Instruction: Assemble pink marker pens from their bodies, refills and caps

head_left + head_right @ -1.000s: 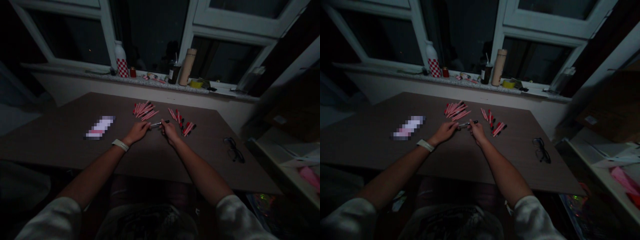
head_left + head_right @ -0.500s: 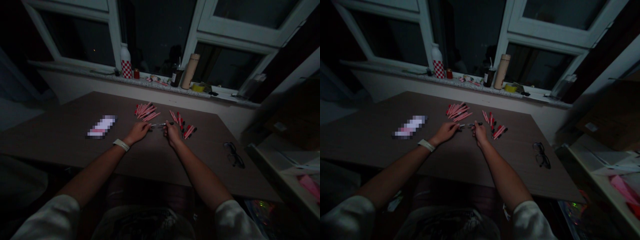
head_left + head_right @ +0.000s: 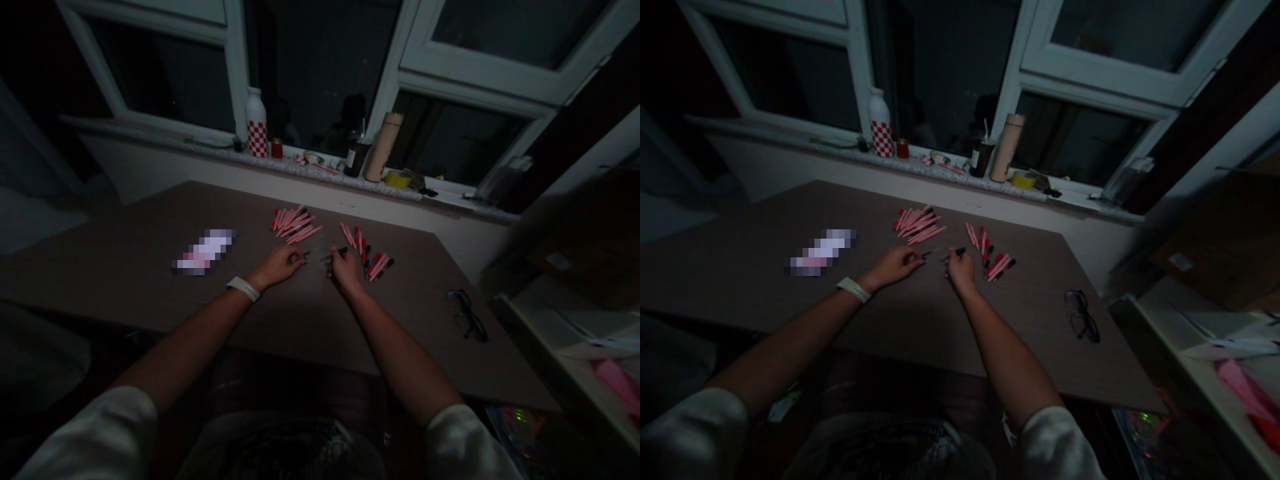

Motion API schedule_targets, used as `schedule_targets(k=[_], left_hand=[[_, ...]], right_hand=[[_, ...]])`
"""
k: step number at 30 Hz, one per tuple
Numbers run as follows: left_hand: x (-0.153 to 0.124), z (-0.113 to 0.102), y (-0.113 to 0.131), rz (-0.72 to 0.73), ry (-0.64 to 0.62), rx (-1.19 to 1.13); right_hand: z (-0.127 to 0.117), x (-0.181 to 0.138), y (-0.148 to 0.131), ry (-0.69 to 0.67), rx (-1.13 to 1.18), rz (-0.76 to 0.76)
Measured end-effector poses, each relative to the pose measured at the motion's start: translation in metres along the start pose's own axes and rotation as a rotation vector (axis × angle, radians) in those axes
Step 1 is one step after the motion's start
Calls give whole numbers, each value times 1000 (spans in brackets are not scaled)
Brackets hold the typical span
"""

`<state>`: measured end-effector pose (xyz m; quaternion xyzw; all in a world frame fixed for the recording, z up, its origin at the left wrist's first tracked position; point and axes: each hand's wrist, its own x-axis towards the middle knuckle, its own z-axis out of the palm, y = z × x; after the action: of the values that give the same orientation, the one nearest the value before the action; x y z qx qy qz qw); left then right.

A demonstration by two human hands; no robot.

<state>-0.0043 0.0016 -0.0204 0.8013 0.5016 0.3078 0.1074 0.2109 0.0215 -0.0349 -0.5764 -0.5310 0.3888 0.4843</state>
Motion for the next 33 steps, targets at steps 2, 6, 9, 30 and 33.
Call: schedule_targets(k=[2,6,9,30,33], left_hand=[[0,0,0,0,-8,-5],[-1,0,0,1,-30,-23],[-1,0,0,31,-34,-13],[-3,2,8,368,-140,347],[-3,3,7,303,-133,344]], right_hand=[[1,1,3,0,18,-15],[3,2,7,17,17,-21],[2,2,6,22,-30,-21],[8,3,8,10,-49,-112],[7,3,6,-8,-36,-108]])
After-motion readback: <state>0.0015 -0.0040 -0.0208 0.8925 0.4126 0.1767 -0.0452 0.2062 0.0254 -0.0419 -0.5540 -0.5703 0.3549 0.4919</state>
